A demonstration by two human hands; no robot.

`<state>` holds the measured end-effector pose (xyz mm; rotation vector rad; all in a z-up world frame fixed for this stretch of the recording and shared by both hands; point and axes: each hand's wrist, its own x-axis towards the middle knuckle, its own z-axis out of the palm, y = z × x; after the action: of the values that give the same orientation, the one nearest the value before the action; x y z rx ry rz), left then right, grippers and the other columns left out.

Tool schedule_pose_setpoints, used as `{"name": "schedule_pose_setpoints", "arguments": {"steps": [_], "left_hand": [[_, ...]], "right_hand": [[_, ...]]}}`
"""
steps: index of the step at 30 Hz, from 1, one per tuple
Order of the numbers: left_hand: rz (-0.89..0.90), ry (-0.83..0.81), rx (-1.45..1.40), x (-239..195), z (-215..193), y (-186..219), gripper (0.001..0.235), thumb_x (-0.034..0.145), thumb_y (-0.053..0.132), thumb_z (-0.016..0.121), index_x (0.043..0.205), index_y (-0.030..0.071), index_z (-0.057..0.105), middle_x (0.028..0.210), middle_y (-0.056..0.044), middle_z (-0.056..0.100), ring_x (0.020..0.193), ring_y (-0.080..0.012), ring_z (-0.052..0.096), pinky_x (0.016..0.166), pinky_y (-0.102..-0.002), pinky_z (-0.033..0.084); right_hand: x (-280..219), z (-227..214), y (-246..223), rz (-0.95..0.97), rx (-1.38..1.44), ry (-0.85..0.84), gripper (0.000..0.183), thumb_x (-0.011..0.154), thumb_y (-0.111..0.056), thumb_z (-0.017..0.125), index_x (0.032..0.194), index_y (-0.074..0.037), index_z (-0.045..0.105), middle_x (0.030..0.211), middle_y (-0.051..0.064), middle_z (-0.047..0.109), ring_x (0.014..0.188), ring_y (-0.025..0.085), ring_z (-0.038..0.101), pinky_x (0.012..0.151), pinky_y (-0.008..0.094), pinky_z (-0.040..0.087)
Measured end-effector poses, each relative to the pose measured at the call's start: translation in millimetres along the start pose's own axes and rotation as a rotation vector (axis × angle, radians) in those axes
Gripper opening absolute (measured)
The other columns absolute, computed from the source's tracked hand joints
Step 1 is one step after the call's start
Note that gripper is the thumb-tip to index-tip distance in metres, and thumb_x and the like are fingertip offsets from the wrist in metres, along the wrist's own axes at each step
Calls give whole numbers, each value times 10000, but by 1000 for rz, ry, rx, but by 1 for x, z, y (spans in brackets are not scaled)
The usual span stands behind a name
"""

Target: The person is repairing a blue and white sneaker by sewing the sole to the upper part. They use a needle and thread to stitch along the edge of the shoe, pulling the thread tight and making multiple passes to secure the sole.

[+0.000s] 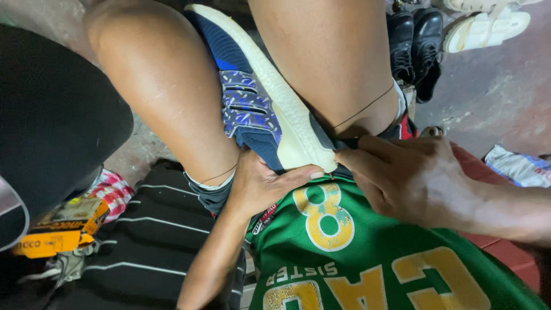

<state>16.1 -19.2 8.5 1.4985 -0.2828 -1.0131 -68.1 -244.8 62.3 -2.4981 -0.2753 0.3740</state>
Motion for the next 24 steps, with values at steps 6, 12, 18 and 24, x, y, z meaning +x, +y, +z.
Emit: {"name": "schedule_pose_setpoints", "arguments": {"steps": [6,12,18,24], "left_hand": [[145,-98,129,-4,-10,-2,295,778,181,900,1016,57,778,1019,-62,795,936,-173,764,912,-327,590],[168,-20,198,1,-8,-2,380,821,281,872,1093,64,718,1047,-88,768,969,-252,761,908,-358,590],[191,-3,397,2,-9,-11,421,809,323,883,1078,46,716,1048,-135,757,968,-332,731,890,-427,553],[161,-45,365,3,-15,-14,424,840,316,857,1122,33,712,1102,-158,746,1023,-351,711,926,-450,536]], "right_hand": [[-10,-11,23,240,311,-237,275,827,-114,751,1101,-108,723,692,38,674,502,188,647,440,355,523],[-19,1,28,62,216,-50,202,841,-57,735,1036,-55,683,714,60,704,541,199,692,475,335,547],[-9,2,18,-43,96,0,185,854,-52,747,1023,-32,676,724,95,698,557,248,677,485,376,530],[0,10,27,-15,183,-1,125,867,-61,742,970,-51,672,701,96,711,543,221,683,481,355,531]]}}
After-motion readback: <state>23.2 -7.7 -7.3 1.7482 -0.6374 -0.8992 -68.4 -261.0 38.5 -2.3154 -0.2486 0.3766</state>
